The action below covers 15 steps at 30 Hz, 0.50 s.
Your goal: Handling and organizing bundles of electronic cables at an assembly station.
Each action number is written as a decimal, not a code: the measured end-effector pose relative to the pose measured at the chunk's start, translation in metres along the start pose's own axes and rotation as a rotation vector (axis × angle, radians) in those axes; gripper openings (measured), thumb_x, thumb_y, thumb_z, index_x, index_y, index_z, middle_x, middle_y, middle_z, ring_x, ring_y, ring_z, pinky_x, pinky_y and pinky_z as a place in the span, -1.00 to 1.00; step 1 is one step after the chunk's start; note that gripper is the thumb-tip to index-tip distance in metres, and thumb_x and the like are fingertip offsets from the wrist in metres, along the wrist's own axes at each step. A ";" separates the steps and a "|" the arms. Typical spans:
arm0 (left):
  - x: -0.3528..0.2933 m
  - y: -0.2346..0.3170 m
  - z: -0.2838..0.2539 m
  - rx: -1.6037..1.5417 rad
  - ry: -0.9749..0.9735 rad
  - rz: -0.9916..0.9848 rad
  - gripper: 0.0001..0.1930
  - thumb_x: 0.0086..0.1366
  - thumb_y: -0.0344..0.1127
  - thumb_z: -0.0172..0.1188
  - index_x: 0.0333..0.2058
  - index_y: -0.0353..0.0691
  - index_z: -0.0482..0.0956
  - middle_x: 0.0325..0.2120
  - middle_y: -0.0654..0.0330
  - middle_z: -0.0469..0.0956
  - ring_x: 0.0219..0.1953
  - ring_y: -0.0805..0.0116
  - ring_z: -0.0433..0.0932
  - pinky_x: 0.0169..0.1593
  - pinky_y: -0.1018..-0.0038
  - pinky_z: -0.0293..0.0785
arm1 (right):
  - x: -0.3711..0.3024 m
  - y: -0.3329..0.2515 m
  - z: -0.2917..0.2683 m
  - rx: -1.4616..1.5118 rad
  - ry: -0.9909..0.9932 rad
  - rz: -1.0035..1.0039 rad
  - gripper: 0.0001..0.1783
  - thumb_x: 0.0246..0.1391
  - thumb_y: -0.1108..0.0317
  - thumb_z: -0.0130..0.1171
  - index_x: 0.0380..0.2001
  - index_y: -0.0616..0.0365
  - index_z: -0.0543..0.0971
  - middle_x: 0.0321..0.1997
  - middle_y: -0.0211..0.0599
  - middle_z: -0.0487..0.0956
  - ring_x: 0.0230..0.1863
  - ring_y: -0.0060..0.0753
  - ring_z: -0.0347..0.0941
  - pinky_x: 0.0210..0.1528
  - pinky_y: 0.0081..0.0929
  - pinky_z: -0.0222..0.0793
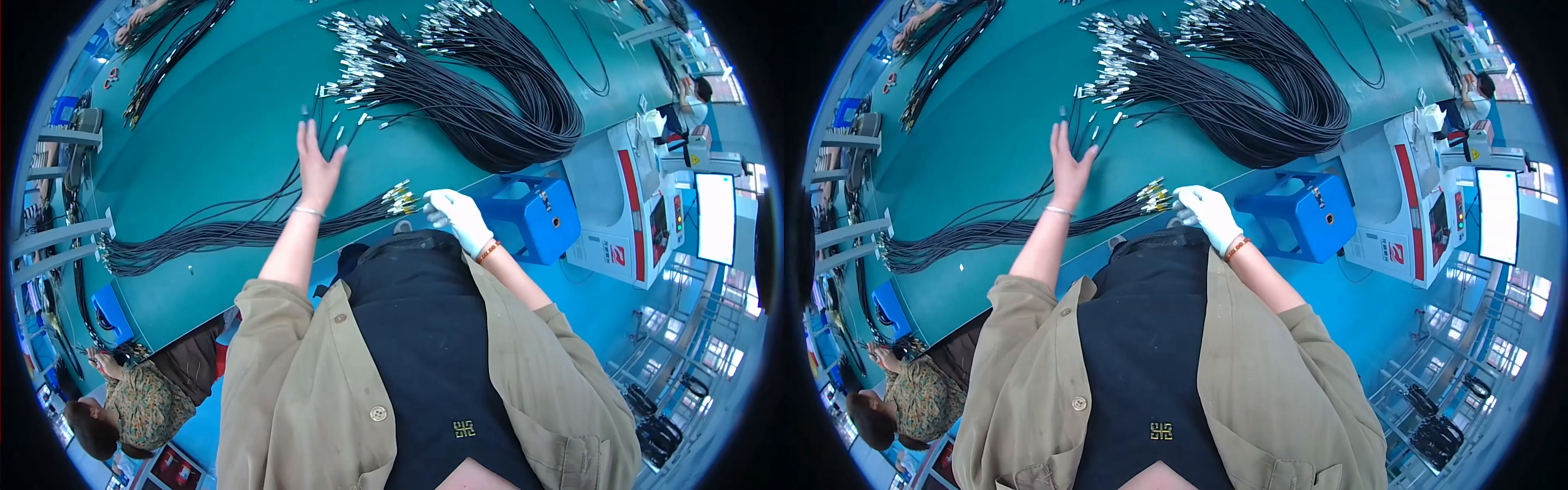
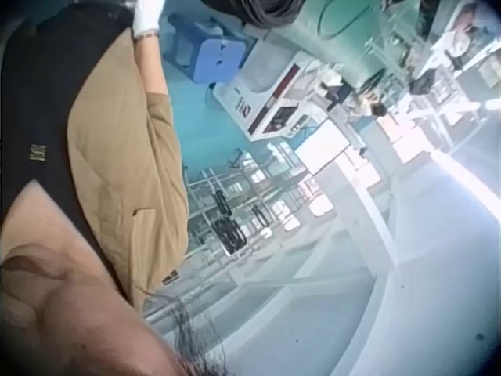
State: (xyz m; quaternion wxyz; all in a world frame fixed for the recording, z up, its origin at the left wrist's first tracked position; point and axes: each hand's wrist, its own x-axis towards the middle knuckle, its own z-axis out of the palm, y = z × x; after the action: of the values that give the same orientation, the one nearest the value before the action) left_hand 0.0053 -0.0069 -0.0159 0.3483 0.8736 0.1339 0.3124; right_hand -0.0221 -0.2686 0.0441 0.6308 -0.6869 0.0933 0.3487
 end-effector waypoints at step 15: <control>-0.085 0.039 -0.011 0.021 -0.855 0.208 -0.93 -0.01 -0.32 0.18 -0.53 -0.15 0.51 -0.56 0.22 0.42 -0.36 0.25 0.40 -0.26 0.34 0.28 | -0.002 0.010 -0.001 -0.024 -0.003 0.033 -0.67 0.09 0.20 -0.01 -0.19 0.24 0.46 -0.36 -0.37 0.49 -0.43 -0.64 0.36 -0.42 -0.72 0.28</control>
State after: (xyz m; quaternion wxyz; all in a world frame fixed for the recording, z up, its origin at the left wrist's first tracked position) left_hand -0.0663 -0.0675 -0.0215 0.3301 0.9367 -0.1079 -0.0450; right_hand -0.0290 -0.2720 0.0378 0.6168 -0.6923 0.0995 0.3612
